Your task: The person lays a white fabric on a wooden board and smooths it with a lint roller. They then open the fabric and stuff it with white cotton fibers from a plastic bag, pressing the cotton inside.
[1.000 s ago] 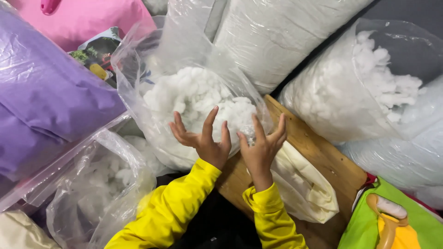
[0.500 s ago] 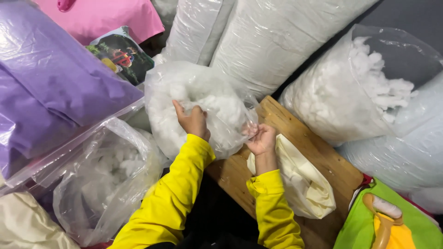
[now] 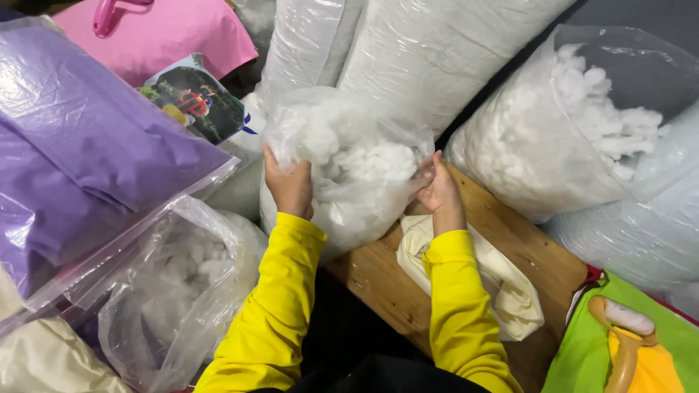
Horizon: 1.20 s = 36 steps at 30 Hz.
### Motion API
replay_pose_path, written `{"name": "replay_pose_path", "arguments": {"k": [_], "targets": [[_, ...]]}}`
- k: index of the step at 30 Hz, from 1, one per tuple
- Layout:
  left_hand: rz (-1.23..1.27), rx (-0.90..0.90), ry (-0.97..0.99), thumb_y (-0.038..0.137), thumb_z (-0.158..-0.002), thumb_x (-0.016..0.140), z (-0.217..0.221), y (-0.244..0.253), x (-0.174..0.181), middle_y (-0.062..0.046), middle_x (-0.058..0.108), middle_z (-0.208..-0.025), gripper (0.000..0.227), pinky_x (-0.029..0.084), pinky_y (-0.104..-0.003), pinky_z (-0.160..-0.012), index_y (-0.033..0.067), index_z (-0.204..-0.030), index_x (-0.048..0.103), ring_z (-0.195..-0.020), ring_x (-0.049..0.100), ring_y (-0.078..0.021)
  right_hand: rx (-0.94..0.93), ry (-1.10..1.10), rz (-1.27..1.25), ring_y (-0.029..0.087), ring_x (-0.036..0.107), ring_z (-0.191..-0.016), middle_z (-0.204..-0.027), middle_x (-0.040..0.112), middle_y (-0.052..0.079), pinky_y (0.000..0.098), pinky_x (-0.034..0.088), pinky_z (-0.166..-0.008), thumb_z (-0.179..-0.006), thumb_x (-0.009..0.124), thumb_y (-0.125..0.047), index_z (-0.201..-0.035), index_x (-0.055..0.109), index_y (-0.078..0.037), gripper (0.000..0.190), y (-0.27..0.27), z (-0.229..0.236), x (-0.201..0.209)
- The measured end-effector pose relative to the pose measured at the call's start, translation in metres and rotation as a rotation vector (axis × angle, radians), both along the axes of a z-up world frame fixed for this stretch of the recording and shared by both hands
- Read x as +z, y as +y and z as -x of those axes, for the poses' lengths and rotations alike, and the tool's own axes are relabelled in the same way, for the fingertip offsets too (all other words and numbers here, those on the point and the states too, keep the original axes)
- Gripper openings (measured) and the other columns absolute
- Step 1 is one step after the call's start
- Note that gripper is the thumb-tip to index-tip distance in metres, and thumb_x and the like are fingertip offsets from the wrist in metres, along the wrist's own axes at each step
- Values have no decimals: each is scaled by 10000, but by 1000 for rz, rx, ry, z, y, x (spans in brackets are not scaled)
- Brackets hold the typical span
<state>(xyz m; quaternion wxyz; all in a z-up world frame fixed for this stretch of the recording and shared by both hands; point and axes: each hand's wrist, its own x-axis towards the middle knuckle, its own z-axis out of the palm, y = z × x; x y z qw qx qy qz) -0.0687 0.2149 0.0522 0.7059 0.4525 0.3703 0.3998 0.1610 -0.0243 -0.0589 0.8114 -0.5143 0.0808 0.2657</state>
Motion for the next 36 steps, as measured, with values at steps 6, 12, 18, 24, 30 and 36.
{"name": "replay_pose_path", "arguments": {"k": [6, 12, 18, 24, 30, 36], "targets": [[-517, -268, 428, -158, -788, 638, 9, -14, 20, -364, 456, -1493, 868, 508, -487, -1073, -58, -1581, 301, -1314, 541, -482, -739, -1251, 943, 197, 547, -922, -1086, 505, 40, 292, 504, -788, -856, 785, -160, -1065, 698, -187, 228, -9, 67, 46], [-733, -324, 622, -35, -864, 645, 19, -29, 37, -331, 695, -1188, 860, 559, -577, -947, 38, -1621, 243, -1120, 687, -486, -108, -1461, 835, 284, 665, -1014, -1031, 672, 70, 370, 541, -915, -816, 875, -256, -1140, 727, -118, 382, 34, 100, 102], [-842, -250, 647, 24, -947, 612, 24, -32, 33, -279, 728, -1044, 790, 572, -544, -824, 47, -1630, 216, -978, 721, -462, 888, -895, 1235, 641, 361, -1394, -1642, 115, 337, 725, 394, -1108, -552, 983, -230, -1646, 176, -412, 1371, 65, 149, 134], [-1054, 10, 695, 50, -817, 721, 12, -27, 24, -131, 704, -920, 743, 576, -433, -826, 130, -1519, 491, -949, 668, -335, 1042, -859, 1524, 609, 192, -1474, -1669, 81, 209, 807, 428, -968, -969, 648, -99, -1506, 486, -431, 652, 95, 163, 61], [-1134, 267, 631, 122, -806, 734, -6, -27, 12, -130, 401, -1262, 638, 330, -554, -1111, 278, -1414, 621, -1262, 341, -411, 579, -879, 1116, 563, 669, -1041, -1124, 628, 336, 666, 575, -839, -1019, 575, -301, -1253, 540, -6, 379, 84, 137, 12], [-1020, 299, 402, 162, -831, 844, -24, -42, 18, -179, 243, -1460, 661, 317, -545, -1141, 297, -1432, 604, -1399, 260, -437, 430, -1153, 1086, 471, 697, -1004, -1129, 610, 168, 551, 626, -817, -821, 735, -217, -1040, 713, -191, 222, 56, 149, 110]]}}
